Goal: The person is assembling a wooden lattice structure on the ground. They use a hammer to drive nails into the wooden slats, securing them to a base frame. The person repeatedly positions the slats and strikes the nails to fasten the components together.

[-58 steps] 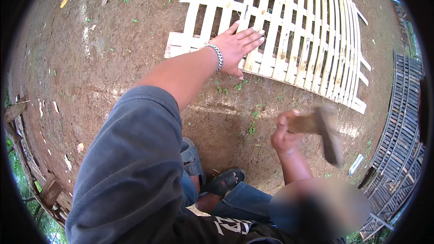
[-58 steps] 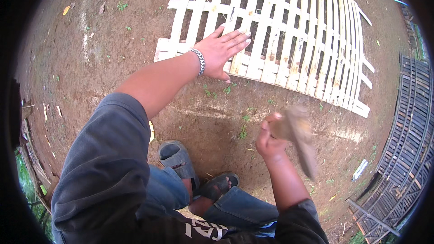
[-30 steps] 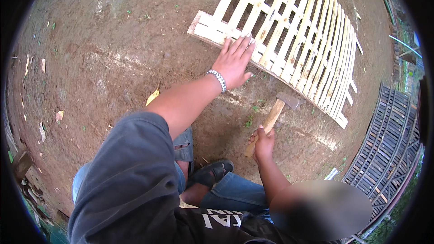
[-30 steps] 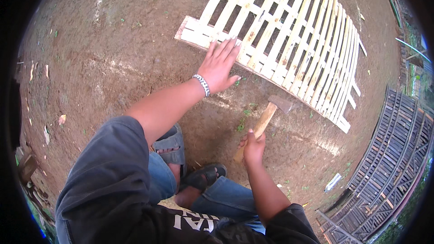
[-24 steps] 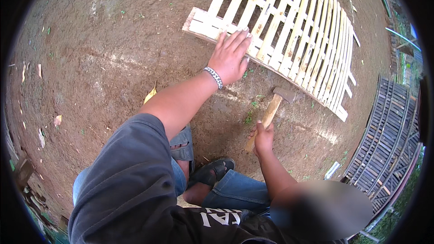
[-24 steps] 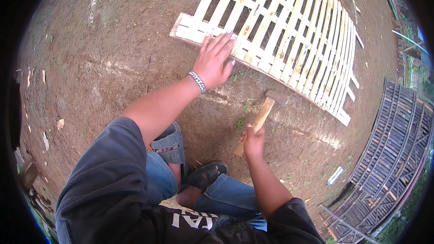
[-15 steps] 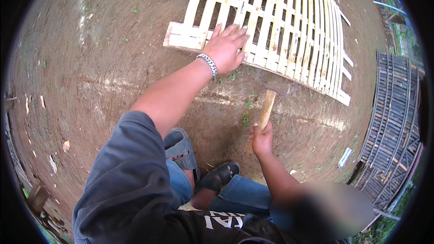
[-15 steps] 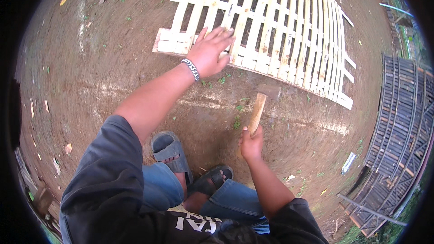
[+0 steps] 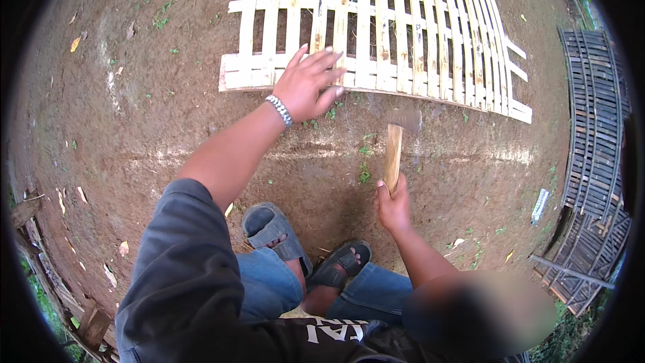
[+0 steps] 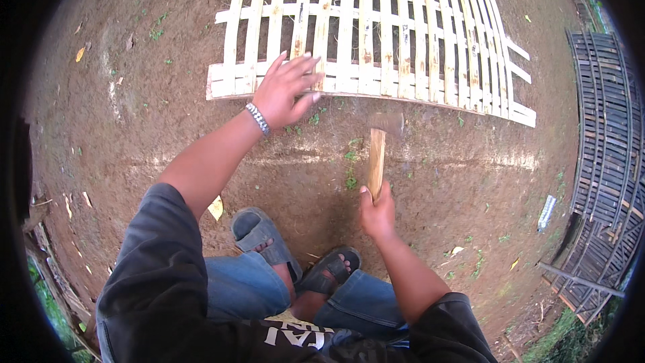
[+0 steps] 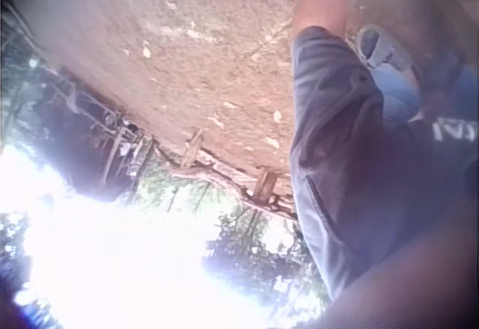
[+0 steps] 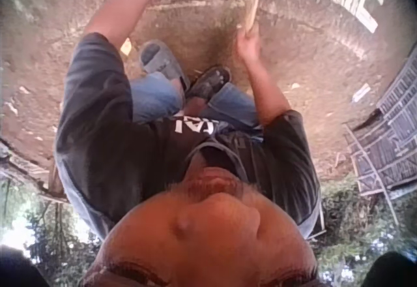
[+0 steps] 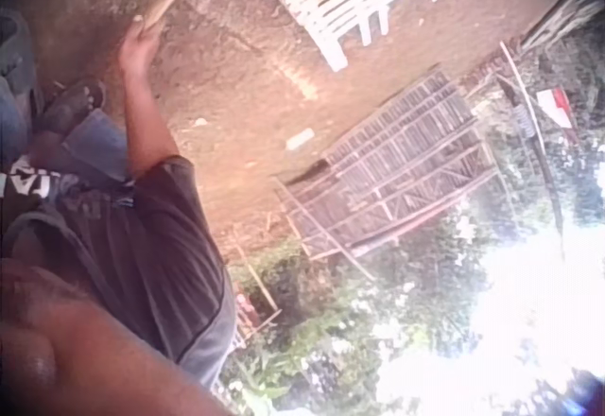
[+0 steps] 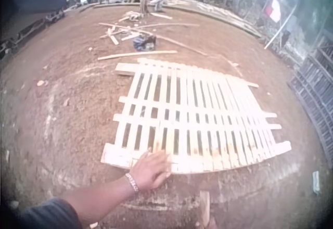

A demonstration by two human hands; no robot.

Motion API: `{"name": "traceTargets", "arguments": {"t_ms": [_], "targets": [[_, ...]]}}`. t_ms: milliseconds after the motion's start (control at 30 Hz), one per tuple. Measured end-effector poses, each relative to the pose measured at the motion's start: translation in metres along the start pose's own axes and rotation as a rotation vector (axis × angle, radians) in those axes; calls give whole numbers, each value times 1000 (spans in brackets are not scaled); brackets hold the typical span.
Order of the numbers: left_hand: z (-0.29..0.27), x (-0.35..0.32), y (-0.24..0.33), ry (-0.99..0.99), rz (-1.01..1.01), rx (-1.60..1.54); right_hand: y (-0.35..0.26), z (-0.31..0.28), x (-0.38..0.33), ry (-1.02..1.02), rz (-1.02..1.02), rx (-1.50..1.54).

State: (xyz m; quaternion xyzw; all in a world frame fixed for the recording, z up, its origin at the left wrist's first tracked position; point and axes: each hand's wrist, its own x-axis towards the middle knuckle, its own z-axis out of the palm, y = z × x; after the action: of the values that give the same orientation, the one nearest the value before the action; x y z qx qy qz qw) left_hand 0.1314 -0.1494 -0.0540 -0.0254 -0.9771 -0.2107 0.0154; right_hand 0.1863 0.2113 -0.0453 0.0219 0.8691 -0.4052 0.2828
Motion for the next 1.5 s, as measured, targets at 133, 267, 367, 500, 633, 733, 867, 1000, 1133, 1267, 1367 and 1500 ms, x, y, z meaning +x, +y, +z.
{"name": "traceTargets", "arguments": {"t_ms": [133,267,367,500,633,733,867,1000,1133,1267,1367,1500], "targets": [[0,62,2,2,-70,77,-39,-8,12,42,-111,-194],[-9,84,8,-236,3,229,-87,-17,21,87,-269,-226],[-4,81,6,-237,4,267,-106,-21,23,121,-413,11],[-1,86,5,-222,12,252,-88,-15,37,168,-642,-6],[1,85,5,-221,14,273,-90,-12,39,2,-220,-509],[-1,83,2,-227,2,283,-98,-16,41,-69,-130,-539],[-5,83,7,-248,1,265,-86,-19,29,179,-384,-176],[-4,84,6,-229,-8,233,-74,-18,37,62,-354,-318],[-2,84,4,-213,-13,217,-88,-25,44,-82,-161,-604],[-1,81,2,-200,1,215,-105,-33,42,-6,-260,-532],[-2,81,0,-203,22,234,-123,-36,48,85,-443,-474],[-9,79,-2,-244,52,216,-143,-40,65,103,-541,-431]]}}
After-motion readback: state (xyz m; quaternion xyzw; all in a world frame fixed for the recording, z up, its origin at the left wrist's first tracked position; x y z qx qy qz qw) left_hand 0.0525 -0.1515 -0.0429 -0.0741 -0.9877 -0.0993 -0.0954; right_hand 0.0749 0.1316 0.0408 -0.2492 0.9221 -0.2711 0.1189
